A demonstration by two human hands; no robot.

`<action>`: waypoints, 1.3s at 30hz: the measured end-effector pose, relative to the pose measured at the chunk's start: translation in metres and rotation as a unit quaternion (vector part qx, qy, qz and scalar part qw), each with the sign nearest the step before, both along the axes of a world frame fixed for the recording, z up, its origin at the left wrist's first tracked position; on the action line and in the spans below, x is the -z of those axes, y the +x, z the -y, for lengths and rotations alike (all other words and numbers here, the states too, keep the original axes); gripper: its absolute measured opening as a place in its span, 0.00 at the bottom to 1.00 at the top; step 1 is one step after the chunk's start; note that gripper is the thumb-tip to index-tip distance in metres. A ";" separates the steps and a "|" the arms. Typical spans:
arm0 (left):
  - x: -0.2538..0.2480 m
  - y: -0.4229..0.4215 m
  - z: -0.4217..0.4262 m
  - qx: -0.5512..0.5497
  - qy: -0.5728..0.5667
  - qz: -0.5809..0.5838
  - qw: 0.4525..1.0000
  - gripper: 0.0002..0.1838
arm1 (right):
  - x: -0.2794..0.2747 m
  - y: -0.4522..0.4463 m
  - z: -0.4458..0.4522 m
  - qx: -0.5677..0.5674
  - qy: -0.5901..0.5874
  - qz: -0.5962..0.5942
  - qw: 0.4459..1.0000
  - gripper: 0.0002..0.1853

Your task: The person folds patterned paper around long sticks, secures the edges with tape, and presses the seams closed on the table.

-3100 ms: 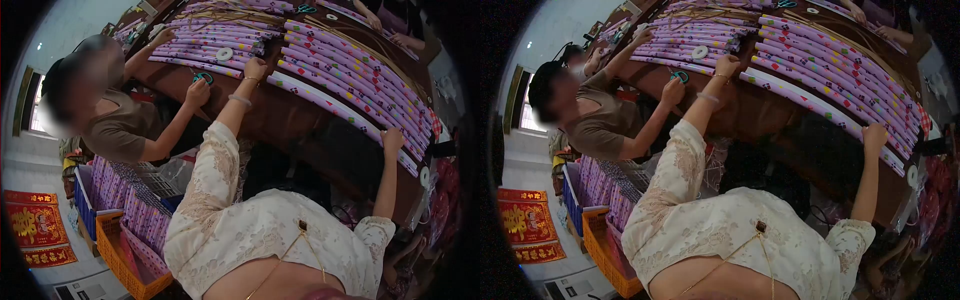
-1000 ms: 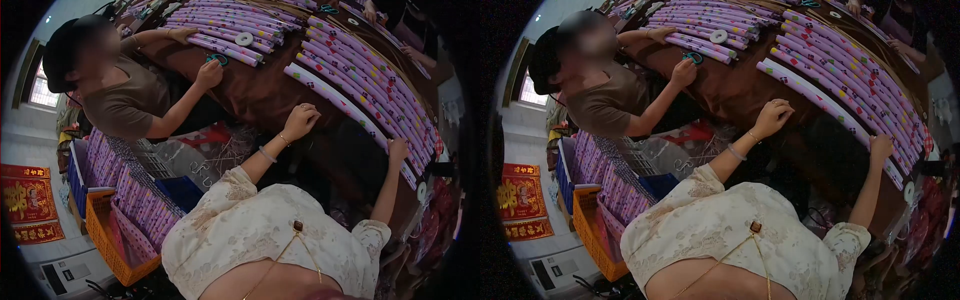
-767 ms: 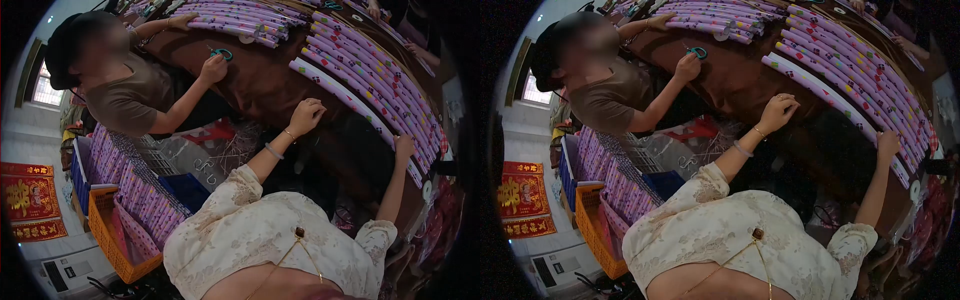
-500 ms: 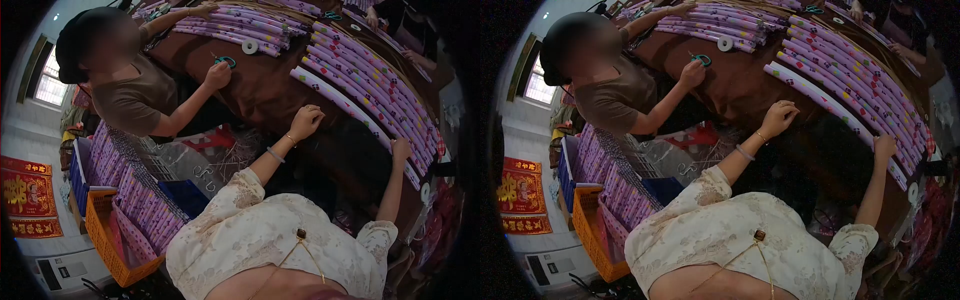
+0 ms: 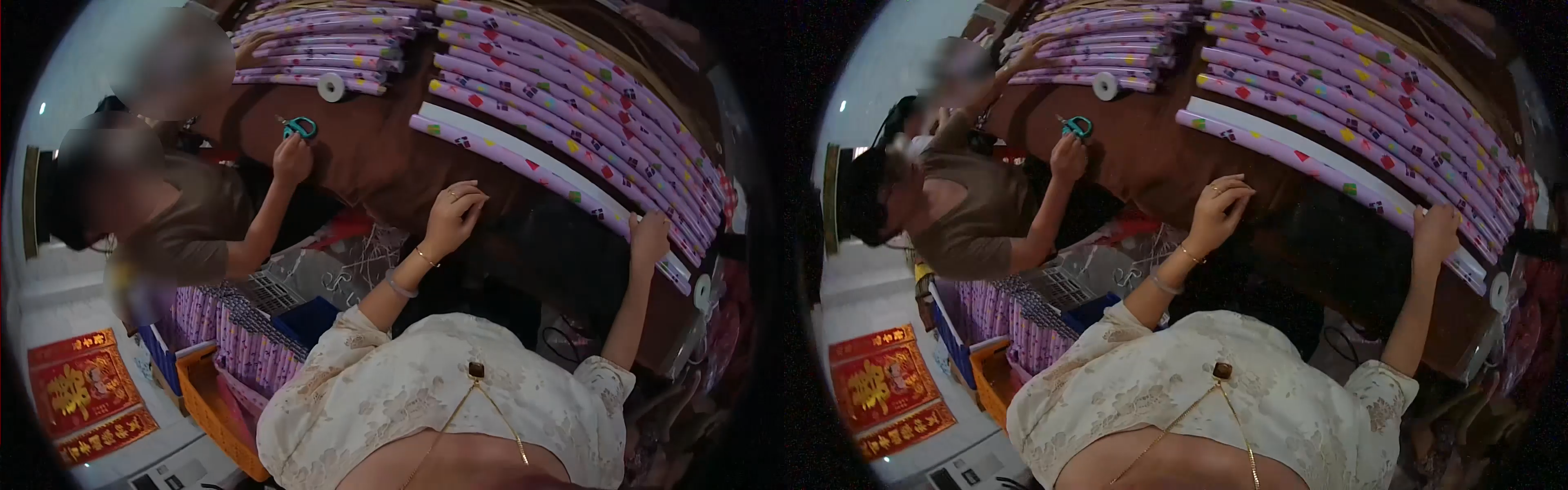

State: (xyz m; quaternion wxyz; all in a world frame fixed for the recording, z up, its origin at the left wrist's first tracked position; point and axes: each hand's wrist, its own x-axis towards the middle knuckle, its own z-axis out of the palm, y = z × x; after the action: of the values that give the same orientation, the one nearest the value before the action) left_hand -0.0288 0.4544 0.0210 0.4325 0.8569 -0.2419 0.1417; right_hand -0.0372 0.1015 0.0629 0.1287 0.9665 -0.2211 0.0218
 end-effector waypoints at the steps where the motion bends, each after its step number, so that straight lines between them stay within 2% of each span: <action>1: 0.000 0.000 0.001 0.010 0.001 -0.025 1.000 0.08 | 0.002 -0.002 -0.001 0.010 0.001 -0.025 1.000 0.17; 6: -0.008 0.006 0.008 -0.016 0.044 -0.058 0.997 0.10 | 0.005 0.004 0.003 0.014 -0.020 -0.026 0.999 0.17; 11: -0.058 0.018 0.020 -0.028 0.082 -0.127 0.988 0.12 | -0.002 0.003 -0.001 0.043 0.007 -0.037 0.998 0.18; 14: -0.063 0.043 0.035 0.001 0.099 -0.047 0.994 0.14 | -0.001 0.002 0.001 0.046 0.016 -0.039 0.998 0.19; 16: -0.071 0.061 0.056 0.002 0.114 -0.055 0.992 0.13 | -0.001 0.004 0.001 0.052 0.021 -0.043 0.998 0.18; 24: -0.038 0.085 0.081 -0.068 0.217 -0.080 0.970 0.12 | -0.009 0.008 -0.003 0.066 0.017 -0.055 0.996 0.19; 32: -0.028 0.095 0.075 -0.085 0.259 -0.055 0.961 0.08 | 0.000 0.001 0.005 0.054 0.020 -0.042 0.997 0.18; 35: -0.026 0.091 0.083 -0.074 0.249 -0.060 0.964 0.08 | 0.000 -0.006 0.011 0.053 0.019 -0.040 0.998 0.18; 37: -0.055 0.110 0.096 -0.070 0.241 -0.058 0.966 0.08 | -0.001 -0.012 0.014 0.068 0.024 -0.052 0.996 0.18; 39: -0.052 0.137 0.041 -0.147 0.270 -0.094 0.947 0.08 | -0.005 -0.001 0.009 0.052 0.036 -0.040 0.997 0.18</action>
State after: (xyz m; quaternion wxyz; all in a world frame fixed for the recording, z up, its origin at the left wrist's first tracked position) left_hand 0.1078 0.4135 0.0729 0.1801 0.9771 -0.1011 0.0520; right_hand -0.0386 0.0925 0.0684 0.1034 0.9578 -0.2662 -0.0318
